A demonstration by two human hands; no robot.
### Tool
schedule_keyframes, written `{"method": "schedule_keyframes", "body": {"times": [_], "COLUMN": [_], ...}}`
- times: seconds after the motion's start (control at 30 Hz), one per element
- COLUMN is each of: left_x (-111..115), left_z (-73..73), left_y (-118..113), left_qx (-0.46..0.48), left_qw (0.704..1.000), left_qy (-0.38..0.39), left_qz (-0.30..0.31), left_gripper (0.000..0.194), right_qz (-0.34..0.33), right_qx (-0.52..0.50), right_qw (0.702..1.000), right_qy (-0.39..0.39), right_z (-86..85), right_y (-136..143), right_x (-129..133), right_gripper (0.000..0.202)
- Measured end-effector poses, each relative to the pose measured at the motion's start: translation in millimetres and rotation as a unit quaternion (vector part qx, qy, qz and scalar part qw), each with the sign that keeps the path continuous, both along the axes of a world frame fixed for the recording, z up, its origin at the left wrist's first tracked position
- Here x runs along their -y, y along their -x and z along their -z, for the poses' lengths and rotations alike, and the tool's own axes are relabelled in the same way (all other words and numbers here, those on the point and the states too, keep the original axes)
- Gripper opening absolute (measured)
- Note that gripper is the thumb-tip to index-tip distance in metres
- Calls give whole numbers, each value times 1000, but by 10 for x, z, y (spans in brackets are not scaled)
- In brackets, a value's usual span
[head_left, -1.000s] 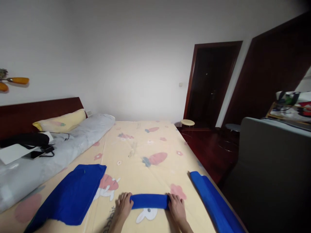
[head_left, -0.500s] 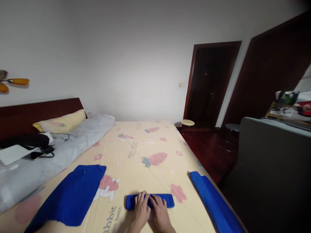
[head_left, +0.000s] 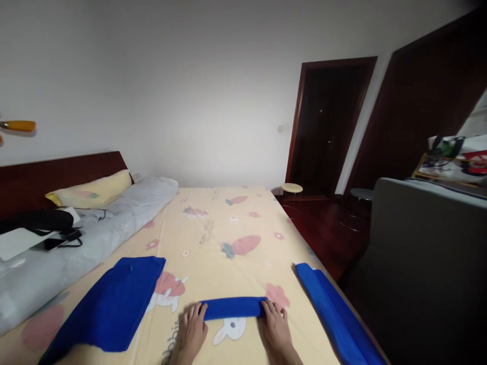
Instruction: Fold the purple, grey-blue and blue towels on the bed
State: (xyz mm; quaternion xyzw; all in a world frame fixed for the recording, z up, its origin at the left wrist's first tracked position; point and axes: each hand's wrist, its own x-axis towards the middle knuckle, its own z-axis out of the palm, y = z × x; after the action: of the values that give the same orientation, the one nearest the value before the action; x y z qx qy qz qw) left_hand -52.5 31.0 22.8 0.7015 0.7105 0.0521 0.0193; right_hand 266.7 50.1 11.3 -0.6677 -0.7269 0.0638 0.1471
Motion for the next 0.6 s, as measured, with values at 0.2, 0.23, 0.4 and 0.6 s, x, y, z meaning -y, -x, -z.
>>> {"method": "schedule_keyframes", "body": {"times": [0.2, 0.23, 0.4, 0.6], "left_x": [-137, -157, -250, -232], "left_z": [-165, -165, -134, -31], "left_y": [-46, -35, 30, -463], "left_qx": [-13, -16, 23, 152], "left_qw": [1000, 999, 999, 988], "left_qy": [18, 24, 35, -3], "left_qz": [15, 17, 11, 17], "left_gripper": [61, 61, 55, 47], "right_qz": [10, 1, -85, -233], "right_qx": [-27, -33, -83, -169], "right_qw": [999, 999, 991, 950], "right_qy": [-25, -31, -64, -118], "right_z": [-256, -332, -973, -2203], "right_y": [138, 131, 41, 208], "right_x": [-89, -109, -290, -139], "right_gripper": [45, 42, 27, 23]}}
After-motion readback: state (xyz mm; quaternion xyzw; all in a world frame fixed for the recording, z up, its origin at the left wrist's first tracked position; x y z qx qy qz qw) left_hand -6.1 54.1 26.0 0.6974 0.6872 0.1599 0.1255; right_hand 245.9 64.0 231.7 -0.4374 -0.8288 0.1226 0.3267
